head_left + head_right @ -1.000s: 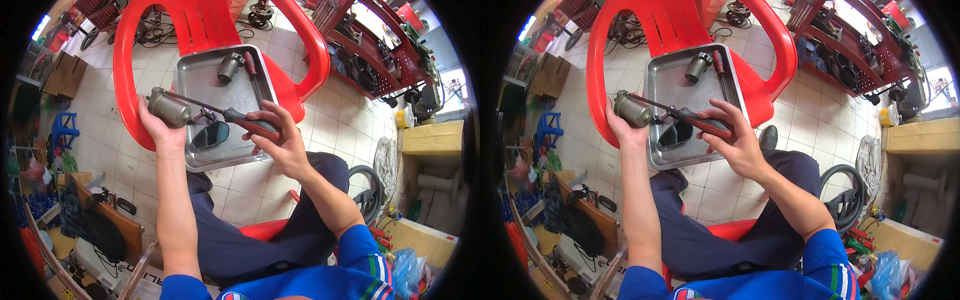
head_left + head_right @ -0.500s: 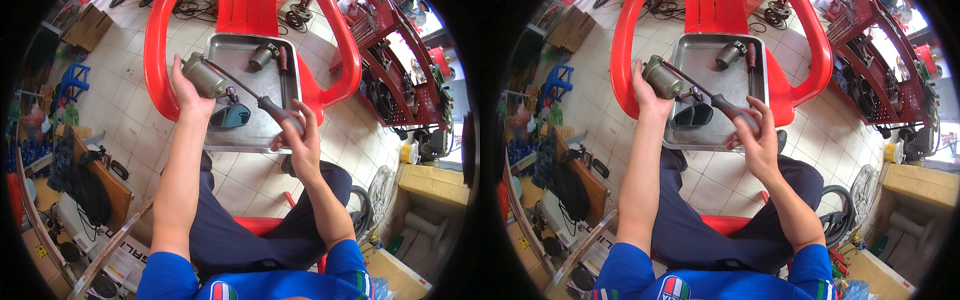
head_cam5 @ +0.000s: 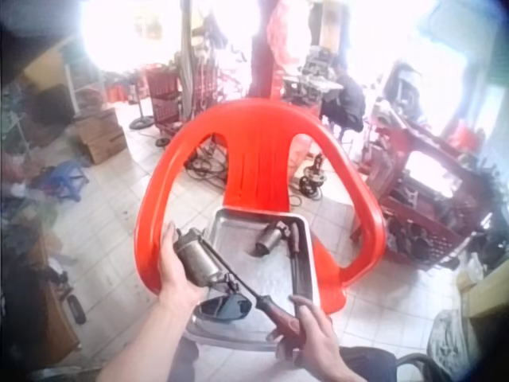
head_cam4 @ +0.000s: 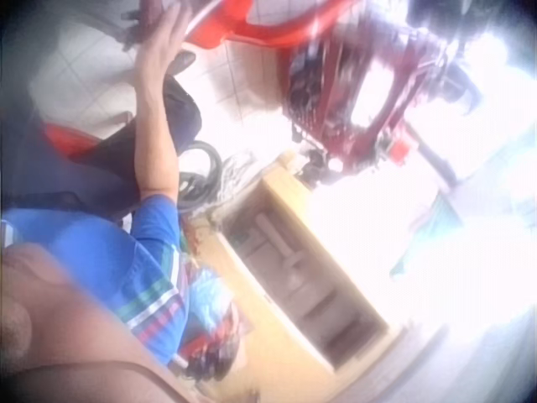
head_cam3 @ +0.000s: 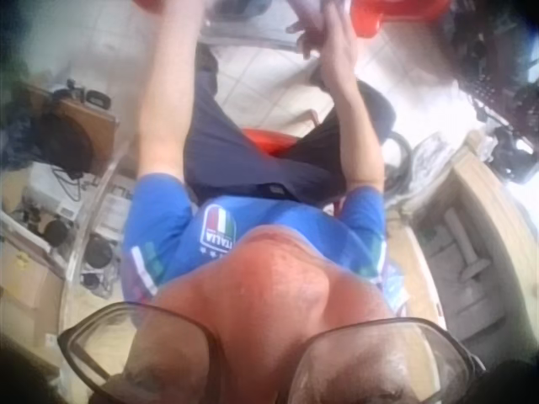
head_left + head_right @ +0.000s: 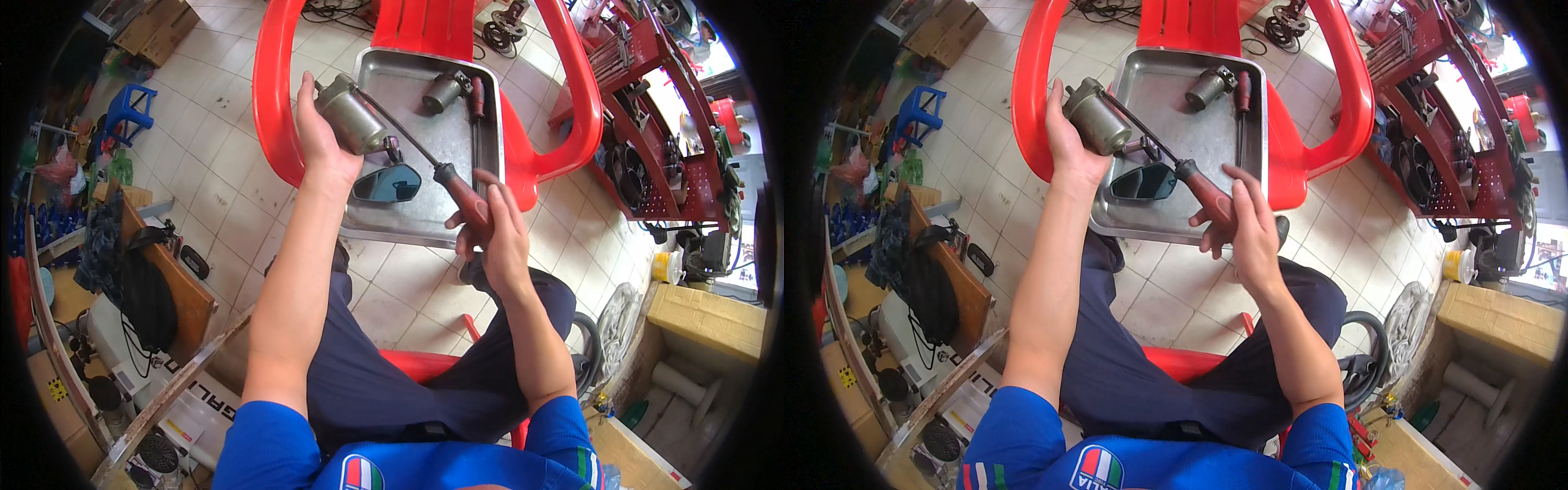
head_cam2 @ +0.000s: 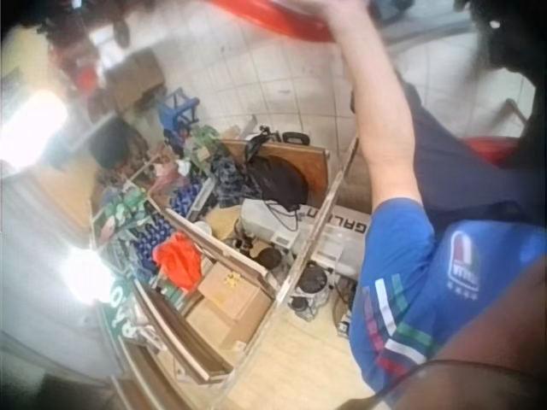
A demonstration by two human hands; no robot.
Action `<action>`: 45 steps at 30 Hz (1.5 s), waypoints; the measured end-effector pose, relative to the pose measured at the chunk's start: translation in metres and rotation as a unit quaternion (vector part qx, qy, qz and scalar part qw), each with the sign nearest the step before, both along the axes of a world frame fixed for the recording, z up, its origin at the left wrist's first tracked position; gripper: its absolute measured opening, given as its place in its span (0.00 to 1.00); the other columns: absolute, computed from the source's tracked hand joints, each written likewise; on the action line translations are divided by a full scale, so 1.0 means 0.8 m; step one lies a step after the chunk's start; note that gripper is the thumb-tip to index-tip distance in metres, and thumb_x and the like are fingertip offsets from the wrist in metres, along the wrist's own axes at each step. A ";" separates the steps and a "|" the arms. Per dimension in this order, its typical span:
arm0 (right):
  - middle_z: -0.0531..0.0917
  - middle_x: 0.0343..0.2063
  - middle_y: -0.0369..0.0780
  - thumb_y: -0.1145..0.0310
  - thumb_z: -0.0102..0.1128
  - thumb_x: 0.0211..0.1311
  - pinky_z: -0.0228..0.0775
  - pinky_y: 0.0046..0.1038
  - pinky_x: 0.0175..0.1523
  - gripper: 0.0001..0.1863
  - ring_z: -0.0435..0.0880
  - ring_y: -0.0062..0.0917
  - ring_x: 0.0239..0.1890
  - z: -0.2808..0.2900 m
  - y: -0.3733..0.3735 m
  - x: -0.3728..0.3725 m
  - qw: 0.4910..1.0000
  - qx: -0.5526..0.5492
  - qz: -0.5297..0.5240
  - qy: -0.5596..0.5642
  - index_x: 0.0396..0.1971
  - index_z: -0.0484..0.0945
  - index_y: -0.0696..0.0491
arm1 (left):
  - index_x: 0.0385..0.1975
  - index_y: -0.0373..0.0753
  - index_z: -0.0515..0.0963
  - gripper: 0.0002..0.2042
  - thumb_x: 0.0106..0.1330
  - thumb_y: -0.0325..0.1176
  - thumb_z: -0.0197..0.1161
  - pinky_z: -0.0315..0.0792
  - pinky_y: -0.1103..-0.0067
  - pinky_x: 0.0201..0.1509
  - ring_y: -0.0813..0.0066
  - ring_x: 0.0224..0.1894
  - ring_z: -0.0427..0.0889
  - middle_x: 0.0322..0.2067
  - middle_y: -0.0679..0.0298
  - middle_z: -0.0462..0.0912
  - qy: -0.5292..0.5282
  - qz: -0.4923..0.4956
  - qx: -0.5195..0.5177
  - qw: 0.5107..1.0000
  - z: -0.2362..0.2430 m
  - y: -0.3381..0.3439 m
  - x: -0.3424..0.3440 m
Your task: The person uses a screwdriver to remove screws from a metal motor component while holding it over a metal tray.
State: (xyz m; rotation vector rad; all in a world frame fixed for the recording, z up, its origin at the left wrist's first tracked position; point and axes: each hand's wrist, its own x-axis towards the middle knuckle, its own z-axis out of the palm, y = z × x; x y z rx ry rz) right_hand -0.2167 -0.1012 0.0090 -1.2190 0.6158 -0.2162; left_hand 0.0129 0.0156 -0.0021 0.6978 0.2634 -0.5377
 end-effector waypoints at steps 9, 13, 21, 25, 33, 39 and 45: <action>0.72 0.42 0.40 0.68 0.66 0.65 0.69 0.19 0.34 0.35 0.75 0.19 0.31 0.000 -0.007 -0.009 0.985 -0.149 0.078 -0.038 0.68 0.57 0.51 | 0.41 0.35 0.77 0.25 0.70 0.56 0.56 0.79 0.69 0.46 0.65 0.40 0.82 0.37 0.56 0.82 0.019 0.001 -0.007 1.000 -0.002 -0.003 -0.001; 0.75 0.44 0.45 0.68 0.63 0.67 0.75 0.23 0.37 0.34 0.80 0.24 0.33 0.004 -0.013 -0.008 0.988 -0.111 0.081 -0.066 0.68 0.57 0.53 | 0.41 0.35 0.77 0.25 0.70 0.56 0.56 0.79 0.69 0.46 0.64 0.40 0.82 0.37 0.55 0.82 0.012 0.008 -0.003 1.000 -0.004 -0.003 0.001; 0.81 0.28 0.40 0.62 0.51 0.75 0.48 0.16 0.22 0.17 0.60 0.10 0.16 -0.003 -0.006 -0.006 0.995 0.077 0.058 0.030 0.56 0.65 0.54 | 0.34 0.38 0.77 0.23 0.70 0.56 0.55 0.78 0.70 0.37 0.67 0.30 0.81 0.27 0.60 0.80 0.022 0.028 0.011 0.999 0.004 -0.006 -0.001; 0.79 0.27 0.38 0.68 0.58 0.70 0.49 0.15 0.22 0.20 0.61 0.09 0.17 0.002 -0.013 -0.009 0.996 0.011 0.087 0.004 0.56 0.62 0.54 | 0.36 0.37 0.77 0.24 0.70 0.56 0.55 0.78 0.70 0.40 0.66 0.34 0.81 0.30 0.58 0.80 0.017 0.021 -0.002 1.000 0.000 -0.002 0.003; 0.77 0.28 0.36 0.61 0.57 0.74 0.61 0.18 0.23 0.22 0.68 0.13 0.19 -0.010 -0.008 -0.005 0.997 -0.068 0.015 0.036 0.58 0.69 0.60 | 0.41 0.35 0.76 0.24 0.71 0.56 0.55 0.79 0.69 0.46 0.63 0.42 0.82 0.37 0.54 0.80 -0.003 0.027 0.005 1.000 -0.005 0.002 0.006; 0.79 0.28 0.41 0.59 0.52 0.76 0.66 0.20 0.23 0.20 0.73 0.17 0.19 -0.007 0.005 0.000 0.998 0.006 -0.004 0.062 0.55 0.65 0.59 | 0.42 0.35 0.76 0.25 0.70 0.56 0.55 0.79 0.68 0.48 0.63 0.41 0.82 0.38 0.56 0.81 0.002 0.024 -0.005 1.000 -0.001 -0.004 0.000; 0.79 0.27 0.40 0.52 0.45 0.78 0.68 0.20 0.26 0.22 0.76 0.19 0.21 0.002 0.008 -0.001 0.994 -0.078 0.073 0.010 0.52 0.67 0.58 | 0.41 0.36 0.77 0.24 0.69 0.56 0.57 0.78 0.69 0.48 0.64 0.40 0.82 0.36 0.57 0.81 -0.002 0.034 0.009 0.999 -0.006 0.000 0.005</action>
